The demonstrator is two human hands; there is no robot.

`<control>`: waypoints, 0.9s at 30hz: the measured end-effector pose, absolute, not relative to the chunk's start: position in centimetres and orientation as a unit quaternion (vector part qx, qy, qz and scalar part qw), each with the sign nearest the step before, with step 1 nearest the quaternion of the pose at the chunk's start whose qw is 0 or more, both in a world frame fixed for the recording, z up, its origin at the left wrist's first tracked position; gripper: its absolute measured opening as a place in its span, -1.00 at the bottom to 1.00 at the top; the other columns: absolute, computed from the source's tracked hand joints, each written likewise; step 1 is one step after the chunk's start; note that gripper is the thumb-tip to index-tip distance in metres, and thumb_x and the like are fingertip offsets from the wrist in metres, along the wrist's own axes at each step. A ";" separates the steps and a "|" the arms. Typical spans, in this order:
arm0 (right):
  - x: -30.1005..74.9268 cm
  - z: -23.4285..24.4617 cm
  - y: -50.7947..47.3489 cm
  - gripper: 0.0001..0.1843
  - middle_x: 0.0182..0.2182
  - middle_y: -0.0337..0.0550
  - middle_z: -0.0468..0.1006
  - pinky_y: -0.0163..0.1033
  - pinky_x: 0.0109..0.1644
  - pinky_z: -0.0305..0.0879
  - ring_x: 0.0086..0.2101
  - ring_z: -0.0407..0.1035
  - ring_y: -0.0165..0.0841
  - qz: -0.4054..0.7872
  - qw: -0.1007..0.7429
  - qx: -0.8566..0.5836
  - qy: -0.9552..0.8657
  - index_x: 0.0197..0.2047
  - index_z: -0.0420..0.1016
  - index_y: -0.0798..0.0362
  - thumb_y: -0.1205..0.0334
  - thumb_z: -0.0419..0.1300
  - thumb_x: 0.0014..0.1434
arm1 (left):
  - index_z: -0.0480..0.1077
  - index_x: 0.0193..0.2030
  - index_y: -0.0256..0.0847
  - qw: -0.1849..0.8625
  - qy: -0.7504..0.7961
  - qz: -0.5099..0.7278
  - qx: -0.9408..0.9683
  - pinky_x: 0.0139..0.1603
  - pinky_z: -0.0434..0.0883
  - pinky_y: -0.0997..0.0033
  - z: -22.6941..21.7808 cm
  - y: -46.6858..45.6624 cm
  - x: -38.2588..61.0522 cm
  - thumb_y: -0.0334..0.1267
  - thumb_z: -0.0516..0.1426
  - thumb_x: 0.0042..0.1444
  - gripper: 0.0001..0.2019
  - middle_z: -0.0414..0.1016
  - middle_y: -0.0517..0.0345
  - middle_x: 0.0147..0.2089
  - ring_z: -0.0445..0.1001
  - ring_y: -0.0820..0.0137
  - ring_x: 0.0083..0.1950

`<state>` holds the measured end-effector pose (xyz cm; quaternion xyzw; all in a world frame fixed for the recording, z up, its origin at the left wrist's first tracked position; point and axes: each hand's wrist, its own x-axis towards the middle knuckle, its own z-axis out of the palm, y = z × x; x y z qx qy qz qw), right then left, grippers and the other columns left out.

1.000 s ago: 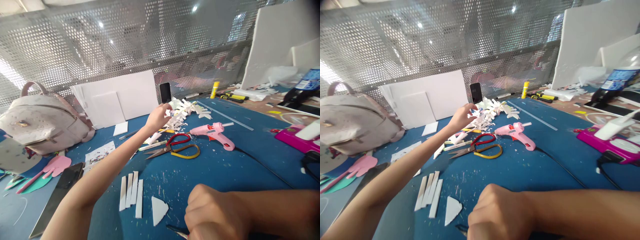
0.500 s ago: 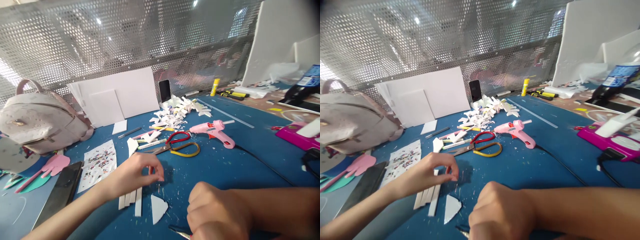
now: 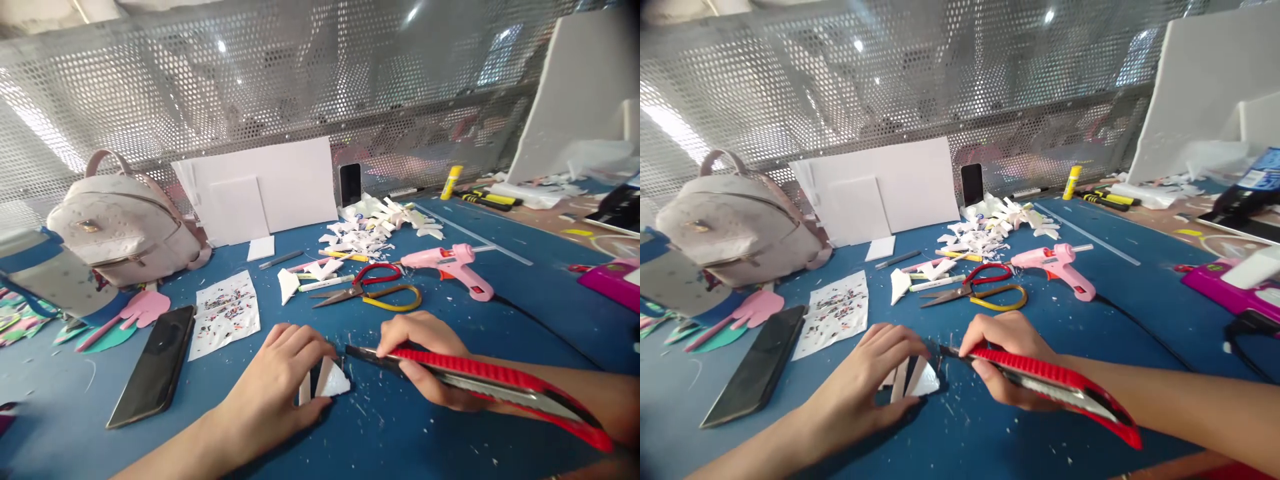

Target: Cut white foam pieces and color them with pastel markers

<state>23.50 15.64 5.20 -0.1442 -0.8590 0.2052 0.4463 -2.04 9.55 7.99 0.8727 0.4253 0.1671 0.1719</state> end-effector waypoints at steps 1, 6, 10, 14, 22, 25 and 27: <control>23.4 5.6 15.7 -0.91 -0.50 -0.27 0.46 -0.30 -0.41 0.19 -0.54 0.35 -0.43 0.195 0.434 -0.171 -0.863 -0.21 0.37 0.00 0.24 0.06 0.24 | 0.28 0.11 -0.04 0.171 0.420 0.183 0.872 0.11 0.29 0.15 8.2 9.8 -2.3 -0.39 0.17 0.15 -0.60 0.43 0.12 0.06 0.39 0.24 0.04; 23.3 6.6 16.1 -0.90 -0.49 -0.26 0.49 -0.30 -0.44 0.16 -0.53 0.34 -0.43 0.178 0.386 -0.218 -0.879 -0.27 0.34 0.01 0.22 0.05 0.26 | 0.18 0.22 0.02 0.155 0.439 0.262 0.845 0.19 0.29 0.16 8.7 10.7 -3.6 -0.49 0.05 0.20 -0.52 0.37 0.10 0.16 0.34 0.26 0.16; 22.7 6.4 16.5 -0.92 -0.48 -0.27 0.47 -0.32 -0.44 0.17 -0.52 0.34 -0.43 0.213 0.374 -0.238 -0.871 -0.23 0.32 0.01 0.22 0.04 0.28 | 0.14 0.23 0.05 0.170 0.473 0.277 0.819 0.19 0.33 0.18 8.5 11.1 -4.3 -0.41 0.08 0.24 -0.53 0.36 0.12 0.17 0.36 0.28 0.15; 21.7 6.0 16.8 -0.90 -0.44 -0.27 0.44 -0.32 -0.42 0.20 -0.50 0.32 -0.44 0.261 0.364 -0.272 -0.851 -0.22 0.32 0.01 0.20 0.04 0.30 | 0.07 0.30 0.02 0.164 0.447 0.215 0.853 0.25 0.28 0.04 7.4 10.8 -4.1 -0.28 0.17 0.25 -0.46 0.44 0.09 0.10 0.40 0.22 0.10; 22.2 4.7 17.9 -0.87 -0.42 -0.28 0.40 -0.34 -0.40 0.23 -0.50 0.28 -0.46 0.226 0.381 -0.205 -0.873 -0.16 0.27 -0.02 0.25 0.14 0.21 | -0.10 0.46 -0.10 0.023 0.424 0.209 0.881 0.21 0.38 0.01 4.9 10.1 -6.7 0.33 0.12 0.13 -0.08 0.41 -0.10 0.25 0.43 0.01 0.22; 22.6 3.5 18.4 -0.84 -0.41 -0.25 0.43 -0.31 -0.37 0.25 -0.47 0.32 -0.42 0.241 0.362 -0.163 -0.885 -0.07 0.31 -0.01 0.18 0.13 0.28 | -0.20 0.51 -0.13 -0.001 0.448 0.179 0.876 0.24 0.36 0.01 4.2 9.7 -7.5 0.45 0.04 0.07 0.04 0.38 -0.12 0.30 0.45 -0.01 0.21; 22.6 2.9 18.6 -0.78 -0.41 -0.25 0.48 -0.31 -0.35 0.26 -0.45 0.37 -0.42 0.277 0.333 -0.133 -0.892 0.00 0.33 -0.01 0.08 0.11 0.36 | -0.26 0.52 -0.14 -0.001 0.470 0.156 0.869 0.28 0.32 0.03 4.0 9.4 -7.6 0.41 -0.09 0.18 -0.05 0.36 -0.08 0.33 0.43 0.03 0.25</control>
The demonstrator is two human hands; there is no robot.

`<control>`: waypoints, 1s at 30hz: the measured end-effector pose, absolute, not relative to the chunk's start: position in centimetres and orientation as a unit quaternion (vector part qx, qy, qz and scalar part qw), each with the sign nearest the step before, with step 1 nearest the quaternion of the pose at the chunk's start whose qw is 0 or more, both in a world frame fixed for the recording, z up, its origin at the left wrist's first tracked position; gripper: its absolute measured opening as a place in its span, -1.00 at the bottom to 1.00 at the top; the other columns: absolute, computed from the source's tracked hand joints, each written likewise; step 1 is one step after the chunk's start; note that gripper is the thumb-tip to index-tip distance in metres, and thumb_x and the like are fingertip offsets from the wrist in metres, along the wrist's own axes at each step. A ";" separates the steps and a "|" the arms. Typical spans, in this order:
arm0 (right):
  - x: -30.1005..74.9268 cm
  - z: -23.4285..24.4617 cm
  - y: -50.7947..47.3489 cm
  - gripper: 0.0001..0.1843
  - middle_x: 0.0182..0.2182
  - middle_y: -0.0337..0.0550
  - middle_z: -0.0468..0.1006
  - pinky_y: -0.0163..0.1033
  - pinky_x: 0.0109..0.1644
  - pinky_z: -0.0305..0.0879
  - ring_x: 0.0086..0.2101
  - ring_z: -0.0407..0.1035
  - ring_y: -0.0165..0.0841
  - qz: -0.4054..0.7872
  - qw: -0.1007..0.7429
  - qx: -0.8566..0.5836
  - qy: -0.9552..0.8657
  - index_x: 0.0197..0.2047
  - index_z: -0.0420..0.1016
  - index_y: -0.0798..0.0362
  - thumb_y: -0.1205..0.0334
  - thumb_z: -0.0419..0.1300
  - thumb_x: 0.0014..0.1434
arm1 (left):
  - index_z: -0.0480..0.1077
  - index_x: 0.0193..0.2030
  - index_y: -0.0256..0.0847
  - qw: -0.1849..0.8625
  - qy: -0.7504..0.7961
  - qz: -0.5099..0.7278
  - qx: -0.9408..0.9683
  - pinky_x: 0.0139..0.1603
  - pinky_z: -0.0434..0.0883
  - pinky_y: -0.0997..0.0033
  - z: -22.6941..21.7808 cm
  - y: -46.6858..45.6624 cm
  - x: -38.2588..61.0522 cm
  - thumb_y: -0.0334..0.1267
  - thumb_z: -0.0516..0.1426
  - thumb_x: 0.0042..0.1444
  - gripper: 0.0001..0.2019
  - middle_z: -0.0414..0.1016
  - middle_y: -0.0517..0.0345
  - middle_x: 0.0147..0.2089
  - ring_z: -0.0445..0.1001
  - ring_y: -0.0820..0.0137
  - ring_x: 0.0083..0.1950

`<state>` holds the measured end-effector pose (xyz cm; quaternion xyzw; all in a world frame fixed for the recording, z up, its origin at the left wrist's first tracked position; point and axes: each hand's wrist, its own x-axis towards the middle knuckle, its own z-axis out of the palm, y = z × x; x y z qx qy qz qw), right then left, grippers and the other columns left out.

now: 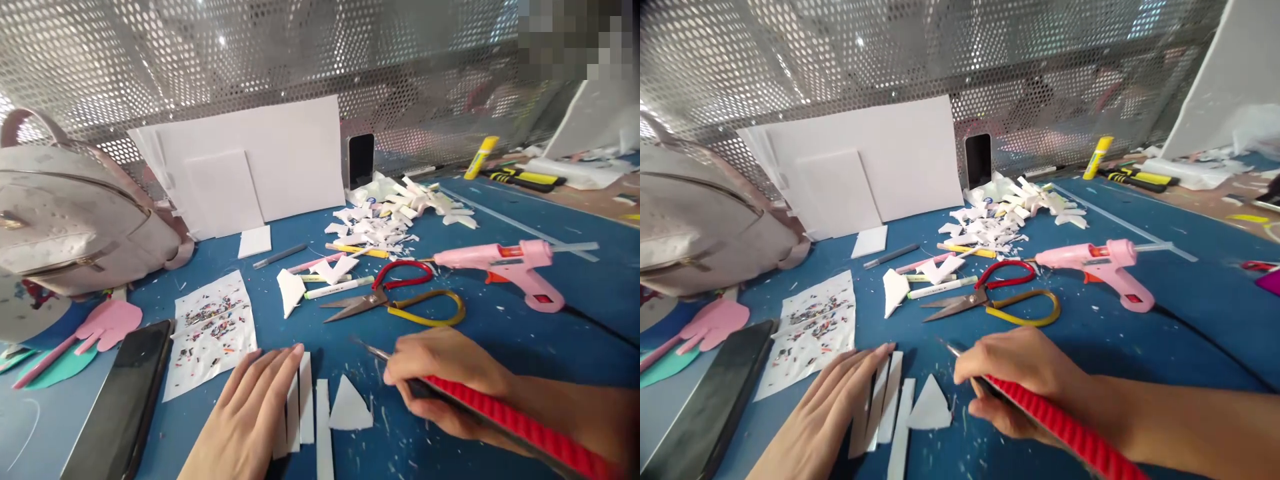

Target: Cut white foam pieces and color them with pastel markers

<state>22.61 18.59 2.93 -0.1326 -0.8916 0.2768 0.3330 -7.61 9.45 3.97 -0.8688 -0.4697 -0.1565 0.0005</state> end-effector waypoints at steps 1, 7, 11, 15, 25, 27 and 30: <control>22.6 2.8 18.7 -0.76 -0.38 -0.24 0.52 -0.31 -0.30 0.29 -0.41 0.40 -0.41 0.291 0.318 -0.124 -0.894 0.02 0.34 -0.02 0.04 0.11 0.38 | -0.26 0.52 -0.13 -0.002 -0.477 -0.153 -0.866 0.31 0.29 0.05 3.9 9.3 -7.6 0.35 -0.16 0.26 -0.14 0.36 -0.04 0.33 0.41 0.07 0.27; 21.2 3.7 19.0 -0.59 0.00 -0.01 0.56 -0.13 0.10 0.34 0.04 0.42 -0.21 0.283 0.265 -0.114 -0.915 0.05 0.30 -0.02 0.02 0.30 0.24 | -0.31 0.52 -0.06 -0.023 -0.476 -0.169 -0.863 0.37 0.22 0.05 3.9 9.3 -7.1 0.10 -0.31 0.41 -0.37 0.43 0.05 0.28 0.42 0.18 0.28; 20.7 4.0 19.0 -0.54 -0.05 -0.05 0.57 -0.10 0.06 0.34 0.02 0.42 -0.19 0.261 0.229 -0.109 -0.932 0.03 0.27 -0.03 0.12 0.38 0.16 | -0.31 0.52 -0.03 -0.038 -0.476 -0.180 -0.860 0.32 0.26 -0.07 3.8 9.4 -6.8 0.17 -0.34 0.36 -0.33 0.45 -0.04 0.25 0.47 0.09 0.21; 20.8 4.3 18.6 -0.67 -0.15 -0.09 0.55 -0.11 -0.03 0.33 -0.10 0.41 -0.22 0.252 0.204 -0.124 -0.938 -0.04 0.29 -0.02 0.27 0.31 0.20 | -0.25 0.52 -0.06 -0.040 -0.460 -0.183 -0.868 0.37 0.18 -0.09 3.8 9.4 -6.7 0.29 -0.21 0.30 -0.22 0.41 -0.08 0.28 0.43 0.05 0.25; 20.9 4.0 18.1 -0.67 -0.27 -0.21 0.50 -0.31 -0.27 0.29 -0.35 0.39 -0.39 0.380 0.234 -0.217 -0.868 -0.05 0.28 0.01 0.24 0.28 0.15 | 0.31 0.13 -0.03 -0.151 -0.445 -0.244 -0.849 0.21 0.24 0.07 5.8 11.3 -3.2 -0.22 0.18 0.27 -0.69 0.56 0.17 -0.09 0.49 0.30 -0.13; 20.8 3.5 18.3 -0.67 -0.33 -0.27 0.50 -0.34 -0.33 0.28 -0.42 0.37 -0.43 0.413 0.255 -0.223 -0.845 -0.07 0.26 0.00 0.20 0.29 0.18 | 0.42 -0.03 -0.03 -0.203 -0.453 -0.251 -0.831 0.11 0.30 0.12 6.4 12.2 -2.1 -0.27 0.17 0.26 -0.84 0.56 0.22 -0.18 0.47 0.33 -0.19; 21.0 3.2 18.6 -0.72 -0.37 -0.29 0.47 -0.34 -0.35 0.28 -0.44 0.35 -0.44 0.417 0.294 -0.230 -0.829 -0.09 0.26 0.01 0.23 0.26 0.20 | 0.47 -0.18 -0.04 -0.230 -0.471 -0.267 -0.809 -0.03 0.38 0.26 7.4 13.3 -1.0 -0.29 0.17 0.24 -0.94 0.57 0.29 -0.24 0.47 0.41 -0.27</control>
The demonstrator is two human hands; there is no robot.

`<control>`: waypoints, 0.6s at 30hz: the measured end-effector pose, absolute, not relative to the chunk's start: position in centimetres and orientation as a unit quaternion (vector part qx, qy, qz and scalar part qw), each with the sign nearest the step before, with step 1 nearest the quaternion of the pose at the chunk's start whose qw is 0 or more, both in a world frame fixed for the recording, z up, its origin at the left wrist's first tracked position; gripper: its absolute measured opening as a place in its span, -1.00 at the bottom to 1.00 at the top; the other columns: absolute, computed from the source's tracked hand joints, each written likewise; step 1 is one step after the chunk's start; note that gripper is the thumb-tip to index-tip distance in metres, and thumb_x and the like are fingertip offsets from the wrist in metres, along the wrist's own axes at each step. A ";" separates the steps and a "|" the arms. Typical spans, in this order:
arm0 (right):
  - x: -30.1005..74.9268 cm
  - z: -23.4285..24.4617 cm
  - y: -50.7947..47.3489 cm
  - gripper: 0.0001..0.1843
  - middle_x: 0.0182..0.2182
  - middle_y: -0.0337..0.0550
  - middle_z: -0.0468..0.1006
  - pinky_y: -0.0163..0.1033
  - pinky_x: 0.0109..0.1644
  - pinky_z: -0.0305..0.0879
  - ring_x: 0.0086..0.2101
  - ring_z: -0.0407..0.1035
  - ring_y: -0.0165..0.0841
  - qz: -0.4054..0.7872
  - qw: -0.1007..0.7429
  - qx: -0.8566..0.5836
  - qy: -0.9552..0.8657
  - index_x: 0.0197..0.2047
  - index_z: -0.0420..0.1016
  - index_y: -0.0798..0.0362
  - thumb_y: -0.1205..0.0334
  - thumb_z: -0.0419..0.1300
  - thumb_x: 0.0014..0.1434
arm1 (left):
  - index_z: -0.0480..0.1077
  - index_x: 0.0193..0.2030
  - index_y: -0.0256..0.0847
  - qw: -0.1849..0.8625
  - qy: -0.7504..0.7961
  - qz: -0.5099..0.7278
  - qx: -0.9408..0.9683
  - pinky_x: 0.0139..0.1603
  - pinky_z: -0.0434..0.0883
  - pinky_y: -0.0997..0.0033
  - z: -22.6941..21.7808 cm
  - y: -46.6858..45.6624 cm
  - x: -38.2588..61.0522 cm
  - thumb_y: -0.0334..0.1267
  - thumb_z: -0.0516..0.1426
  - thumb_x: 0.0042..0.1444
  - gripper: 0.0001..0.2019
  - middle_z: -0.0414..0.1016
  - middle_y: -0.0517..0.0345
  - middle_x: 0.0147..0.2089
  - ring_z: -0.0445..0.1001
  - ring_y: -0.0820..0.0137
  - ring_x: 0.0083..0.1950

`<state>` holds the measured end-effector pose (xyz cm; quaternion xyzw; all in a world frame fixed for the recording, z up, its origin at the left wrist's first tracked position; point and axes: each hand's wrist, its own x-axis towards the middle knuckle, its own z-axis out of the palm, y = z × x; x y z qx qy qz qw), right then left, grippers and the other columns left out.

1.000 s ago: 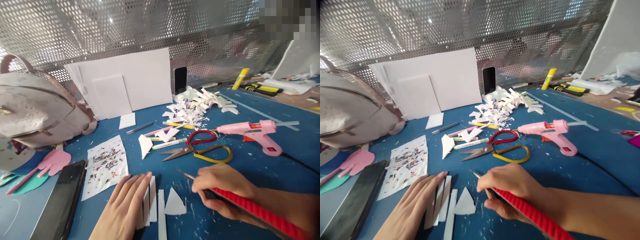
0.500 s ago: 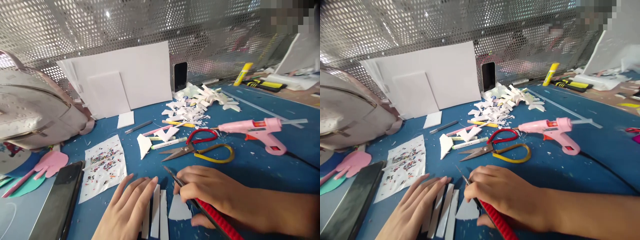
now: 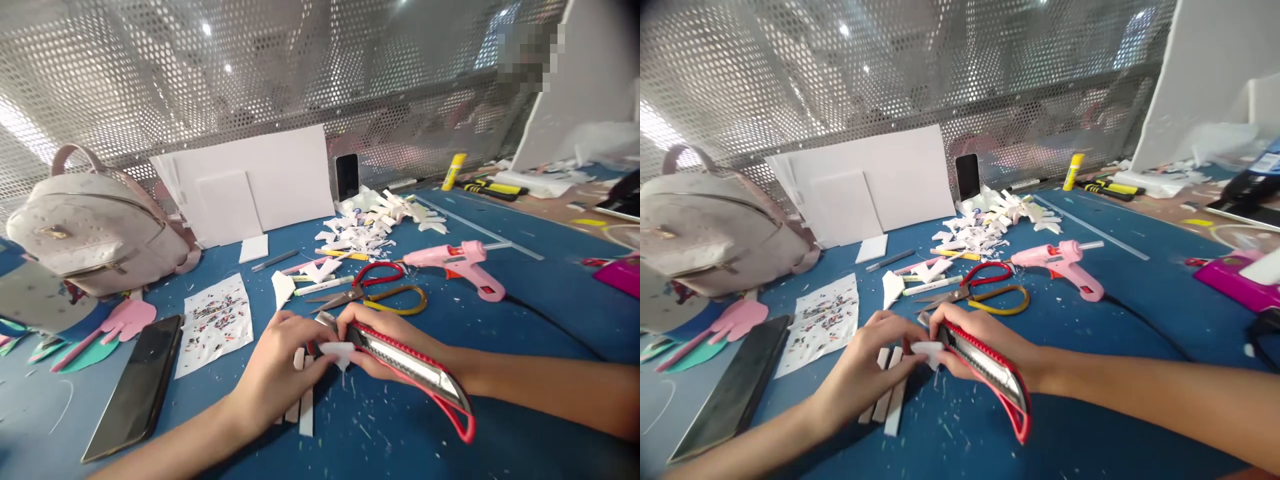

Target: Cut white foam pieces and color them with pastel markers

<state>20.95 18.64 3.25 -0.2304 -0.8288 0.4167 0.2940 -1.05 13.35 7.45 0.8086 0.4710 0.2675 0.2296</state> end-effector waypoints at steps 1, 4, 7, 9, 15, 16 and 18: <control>21.1 3.3 18.7 -0.74 -0.35 -0.28 0.47 -0.33 -0.34 0.29 -0.42 0.36 -0.44 0.417 0.307 -0.234 -0.823 -0.08 0.27 0.02 0.25 0.25 0.21 | 0.47 -0.18 -0.04 0.234 0.481 0.272 0.800 -0.09 0.40 0.33 7.8 13.6 -0.9 -0.29 0.18 0.23 -0.94 0.58 0.31 -0.24 0.49 0.43 -0.29; 21.3 3.5 18.9 -0.78 -0.25 -0.21 0.49 -0.28 -0.26 0.37 -0.35 0.42 -0.40 0.456 0.331 -0.235 -0.792 -0.06 0.25 0.01 0.27 0.19 0.26 | 0.48 -0.16 -0.06 0.241 0.512 0.275 0.778 -0.25 0.43 0.46 8.8 14.0 -1.4 -0.25 0.19 0.23 -0.94 0.58 0.31 -0.31 0.52 0.45 -0.32; 21.3 3.1 19.0 -0.81 -0.22 -0.16 0.53 -0.23 -0.20 0.44 -0.29 0.49 -0.36 0.504 0.345 -0.222 -0.760 -0.05 0.24 0.00 0.32 0.14 0.29 | 0.46 -0.20 -0.09 0.219 0.531 0.279 0.769 -0.29 0.43 0.50 9.5 13.4 -3.1 -0.21 0.15 0.27 -0.93 0.56 0.30 -0.35 0.53 0.46 -0.34; 21.2 2.5 19.1 -0.81 -0.24 -0.17 0.54 -0.23 -0.21 0.46 -0.29 0.51 -0.35 0.505 0.355 -0.216 -0.757 -0.06 0.25 -0.01 0.34 0.15 0.28 | 0.43 -0.21 -0.11 0.181 0.543 0.295 0.765 -0.22 0.43 0.46 9.4 12.5 -4.9 -0.20 0.12 0.31 -0.90 0.56 0.26 -0.27 0.52 0.44 -0.27; 21.2 2.8 18.8 -0.80 -0.27 -0.21 0.58 -0.23 -0.20 0.48 -0.29 0.53 -0.35 0.477 0.337 -0.220 -0.782 -0.08 0.28 -0.03 0.35 0.18 0.24 | 0.42 -0.03 -0.15 -0.198 0.458 0.151 0.854 0.05 0.33 0.11 6.6 8.2 -10.9 -0.42 0.07 0.30 -0.82 0.54 0.06 0.08 0.50 0.21 -0.05; 21.2 3.0 18.7 -0.80 -0.27 -0.21 0.58 -0.24 -0.20 0.48 -0.29 0.53 -0.35 0.474 0.331 -0.224 -0.785 -0.09 0.28 -0.03 0.36 0.17 0.24 | 0.41 0.00 -0.17 -0.210 0.456 0.117 0.857 0.06 0.34 0.05 6.1 7.6 -11.6 -0.45 0.05 0.29 -0.78 0.52 0.01 0.12 0.50 0.16 -0.03; 21.1 3.5 18.5 -0.80 -0.27 -0.21 0.59 -0.26 -0.21 0.47 -0.30 0.53 -0.36 0.471 0.324 -0.233 -0.786 -0.10 0.28 -0.03 0.39 0.16 0.24 | 0.39 0.07 -0.18 -0.167 0.466 0.088 0.864 0.05 0.39 0.07 5.6 6.6 -12.5 -0.46 0.00 0.31 -0.72 0.50 -0.02 0.14 0.51 0.17 -0.01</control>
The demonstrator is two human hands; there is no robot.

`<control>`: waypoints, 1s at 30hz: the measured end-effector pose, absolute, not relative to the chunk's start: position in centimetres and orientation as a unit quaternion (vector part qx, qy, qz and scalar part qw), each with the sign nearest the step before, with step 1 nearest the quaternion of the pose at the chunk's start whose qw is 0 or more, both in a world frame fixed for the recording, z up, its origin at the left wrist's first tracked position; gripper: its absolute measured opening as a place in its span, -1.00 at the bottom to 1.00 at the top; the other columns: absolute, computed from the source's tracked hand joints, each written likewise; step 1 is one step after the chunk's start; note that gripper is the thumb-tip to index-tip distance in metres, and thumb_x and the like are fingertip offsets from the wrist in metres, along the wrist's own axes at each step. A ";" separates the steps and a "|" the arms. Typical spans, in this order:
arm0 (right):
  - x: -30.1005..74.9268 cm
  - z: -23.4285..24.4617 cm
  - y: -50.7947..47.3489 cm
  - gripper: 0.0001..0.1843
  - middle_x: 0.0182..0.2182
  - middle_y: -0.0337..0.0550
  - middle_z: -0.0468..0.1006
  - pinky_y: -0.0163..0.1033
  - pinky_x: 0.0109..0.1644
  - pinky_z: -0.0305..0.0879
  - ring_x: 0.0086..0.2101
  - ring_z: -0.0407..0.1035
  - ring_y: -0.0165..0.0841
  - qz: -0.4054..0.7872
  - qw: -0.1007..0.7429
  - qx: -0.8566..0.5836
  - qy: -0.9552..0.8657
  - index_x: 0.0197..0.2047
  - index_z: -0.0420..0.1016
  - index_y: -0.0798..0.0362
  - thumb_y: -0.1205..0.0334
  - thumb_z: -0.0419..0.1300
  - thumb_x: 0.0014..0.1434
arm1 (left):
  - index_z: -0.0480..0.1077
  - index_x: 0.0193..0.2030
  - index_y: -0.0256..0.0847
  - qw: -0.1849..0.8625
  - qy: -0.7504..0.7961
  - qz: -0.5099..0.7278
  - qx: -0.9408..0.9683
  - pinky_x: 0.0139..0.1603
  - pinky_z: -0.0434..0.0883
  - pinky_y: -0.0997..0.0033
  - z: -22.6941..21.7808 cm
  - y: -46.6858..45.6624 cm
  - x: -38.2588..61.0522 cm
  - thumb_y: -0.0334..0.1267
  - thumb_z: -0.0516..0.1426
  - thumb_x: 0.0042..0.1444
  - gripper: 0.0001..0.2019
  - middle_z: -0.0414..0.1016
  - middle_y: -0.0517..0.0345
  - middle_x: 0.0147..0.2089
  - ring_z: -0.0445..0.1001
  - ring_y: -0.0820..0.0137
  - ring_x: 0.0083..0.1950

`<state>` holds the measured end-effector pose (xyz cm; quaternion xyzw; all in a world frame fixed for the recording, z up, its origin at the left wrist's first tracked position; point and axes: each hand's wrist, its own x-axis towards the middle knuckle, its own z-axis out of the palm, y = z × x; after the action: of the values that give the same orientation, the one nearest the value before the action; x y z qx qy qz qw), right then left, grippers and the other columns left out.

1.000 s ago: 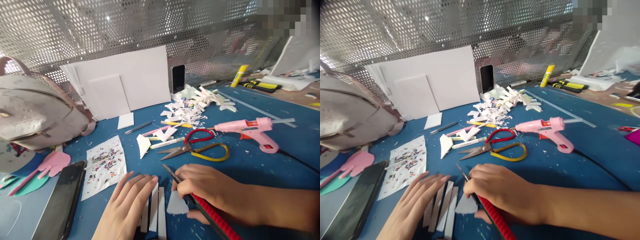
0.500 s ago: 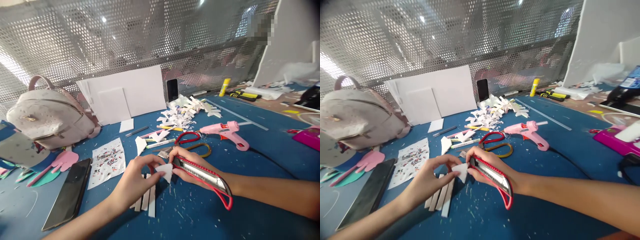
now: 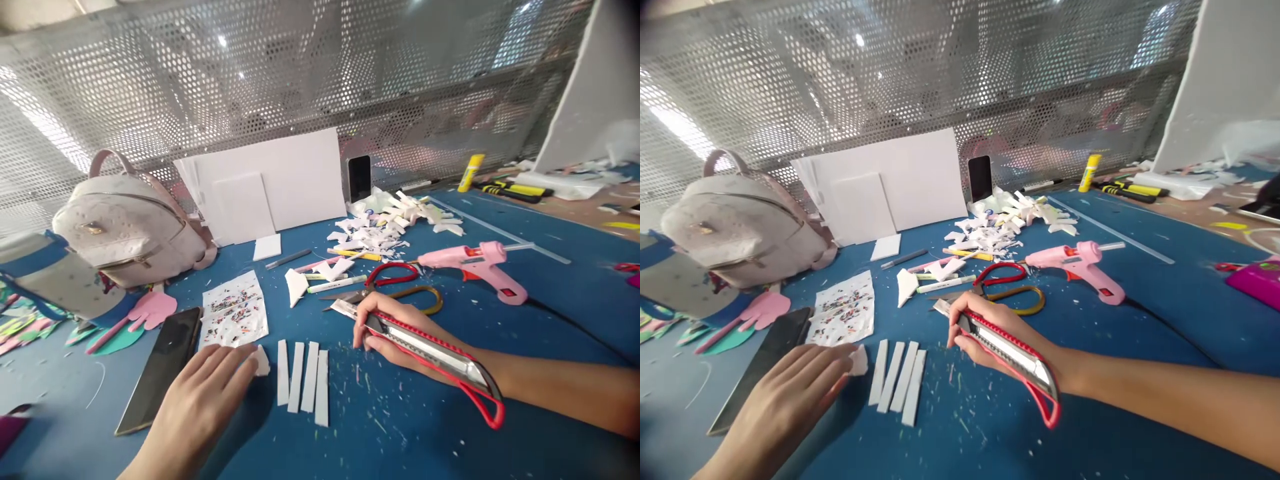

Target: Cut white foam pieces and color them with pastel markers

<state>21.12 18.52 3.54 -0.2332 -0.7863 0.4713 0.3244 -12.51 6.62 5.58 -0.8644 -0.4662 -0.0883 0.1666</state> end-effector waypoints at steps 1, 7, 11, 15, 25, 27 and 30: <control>21.1 3.7 18.5 -0.80 -0.28 -0.21 0.60 -0.27 -0.21 0.46 -0.32 0.53 -0.37 0.471 0.326 -0.239 -0.784 -0.11 0.28 -0.03 0.40 0.15 0.24 | 0.38 0.08 -0.16 0.125 -0.476 -0.089 -0.866 0.04 0.43 0.13 5.5 6.3 -12.8 -0.43 0.00 0.33 -0.73 0.50 0.00 0.14 0.52 0.19 0.00; 20.9 2.4 19.0 -0.82 -0.29 -0.18 0.61 -0.26 -0.24 0.47 -0.35 0.53 -0.35 0.478 0.348 -0.239 -0.770 -0.10 0.31 -0.02 0.34 0.20 0.25 | 0.35 0.12 0.06 -0.074 -0.559 -0.181 -0.806 -0.02 0.53 0.40 6.3 6.3 -13.8 -0.08 0.18 0.26 -0.69 0.56 0.18 0.02 0.57 0.31 0.00; 21.0 1.1 19.4 -0.83 -0.32 -0.19 0.61 -0.31 -0.33 0.45 -0.39 0.52 -0.36 0.465 0.359 -0.259 -0.766 -0.12 0.31 -0.02 0.33 0.21 0.24 | 0.30 0.20 0.12 -0.104 -0.571 -0.171 -0.796 0.03 0.51 0.27 6.2 7.2 -14.2 -0.13 0.17 0.26 -0.62 0.55 0.18 0.02 0.55 0.27 -0.01; 21.2 1.0 19.4 -0.80 -0.32 -0.19 0.61 -0.32 -0.34 0.44 -0.39 0.52 -0.37 0.451 0.350 -0.275 -0.774 -0.11 0.31 -0.02 0.39 0.18 0.22 | 0.31 0.17 0.11 -0.114 -0.554 -0.163 -0.808 0.07 0.46 0.20 6.0 7.7 -14.1 -0.19 0.11 0.31 -0.70 0.51 0.17 0.09 0.51 0.27 0.00; 21.2 1.4 19.4 -0.84 -0.31 -0.21 0.61 -0.33 -0.31 0.44 -0.38 0.53 -0.39 0.438 0.333 -0.281 -0.787 -0.11 0.32 -0.03 0.36 0.15 0.26 | 0.31 0.16 0.05 -0.138 -0.526 -0.177 -0.821 0.02 0.40 0.24 6.1 8.2 -13.7 -0.37 -0.04 0.36 -0.67 0.52 0.13 -0.02 0.48 0.29 -0.03; 21.2 1.3 19.3 -0.84 -0.32 -0.20 0.61 -0.32 -0.31 0.44 -0.38 0.53 -0.38 0.444 0.343 -0.273 -0.781 -0.11 0.32 -0.02 0.35 0.16 0.25 | 0.33 0.13 0.03 -0.141 -0.538 -0.198 -0.807 0.04 0.40 0.24 6.1 8.0 -13.4 -0.34 -0.06 0.37 -0.70 0.51 0.12 -0.02 0.48 0.29 -0.01; 21.0 1.5 19.3 -0.83 -0.34 -0.22 0.61 -0.32 -0.31 0.44 -0.38 0.53 -0.38 0.452 0.354 -0.265 -0.775 -0.12 0.31 -0.03 0.35 0.18 0.23 | 0.32 0.13 0.04 -0.138 -0.574 -0.188 -0.785 0.10 0.39 0.16 6.1 7.5 -12.5 -0.17 0.04 0.36 -0.76 0.47 0.10 0.05 0.43 0.22 0.08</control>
<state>21.00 19.25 1.53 -0.2649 -0.7750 0.4515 0.3540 -12.46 7.49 6.08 -0.7849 -0.5741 -0.1878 -0.1382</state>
